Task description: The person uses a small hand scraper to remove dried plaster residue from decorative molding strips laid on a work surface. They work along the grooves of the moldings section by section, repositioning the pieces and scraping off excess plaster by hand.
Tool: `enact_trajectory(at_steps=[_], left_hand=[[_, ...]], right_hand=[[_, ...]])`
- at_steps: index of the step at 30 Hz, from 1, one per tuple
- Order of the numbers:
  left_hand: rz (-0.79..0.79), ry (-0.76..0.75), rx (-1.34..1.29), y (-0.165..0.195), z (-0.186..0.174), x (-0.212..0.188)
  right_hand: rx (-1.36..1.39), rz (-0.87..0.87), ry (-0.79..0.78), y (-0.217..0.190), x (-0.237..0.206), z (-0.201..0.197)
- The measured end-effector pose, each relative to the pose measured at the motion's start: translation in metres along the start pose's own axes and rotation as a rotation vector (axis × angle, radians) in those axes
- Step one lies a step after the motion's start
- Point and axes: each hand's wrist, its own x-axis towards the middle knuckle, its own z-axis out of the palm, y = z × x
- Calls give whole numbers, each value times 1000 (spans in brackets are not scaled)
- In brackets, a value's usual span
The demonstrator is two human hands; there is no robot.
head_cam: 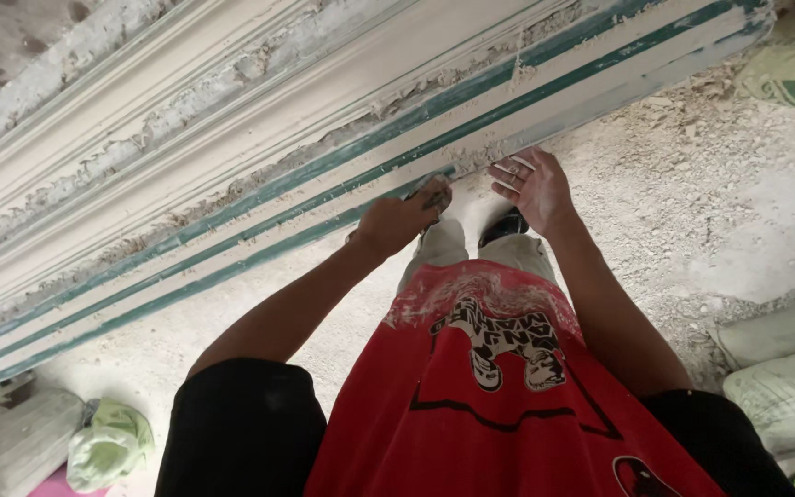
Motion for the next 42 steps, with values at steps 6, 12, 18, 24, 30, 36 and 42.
enact_trajectory(at_steps=[6, 12, 18, 24, 30, 36, 42], left_hand=[[-83, 143, -129, -36, -3, -101], [-17, 163, -284, 6, -21, 20], [48, 135, -253, 9, -46, 52], [18, -18, -215, -28, -52, -27], [45, 185, -256, 21, -65, 101], [-20, 49, -232, 16, -60, 98], [-133, -53, -220, -4, -54, 17]], right_hand=[[20, -39, 50, -6, -8, 15], [69, -95, 56, -4, -16, 36], [21, -148, 136, -14, -33, 40], [67, -148, 177, -19, -34, 35], [63, -129, 90, -32, -19, 20], [45, -90, 45, -82, -15, -23], [138, -53, -2, -133, -7, -64]])
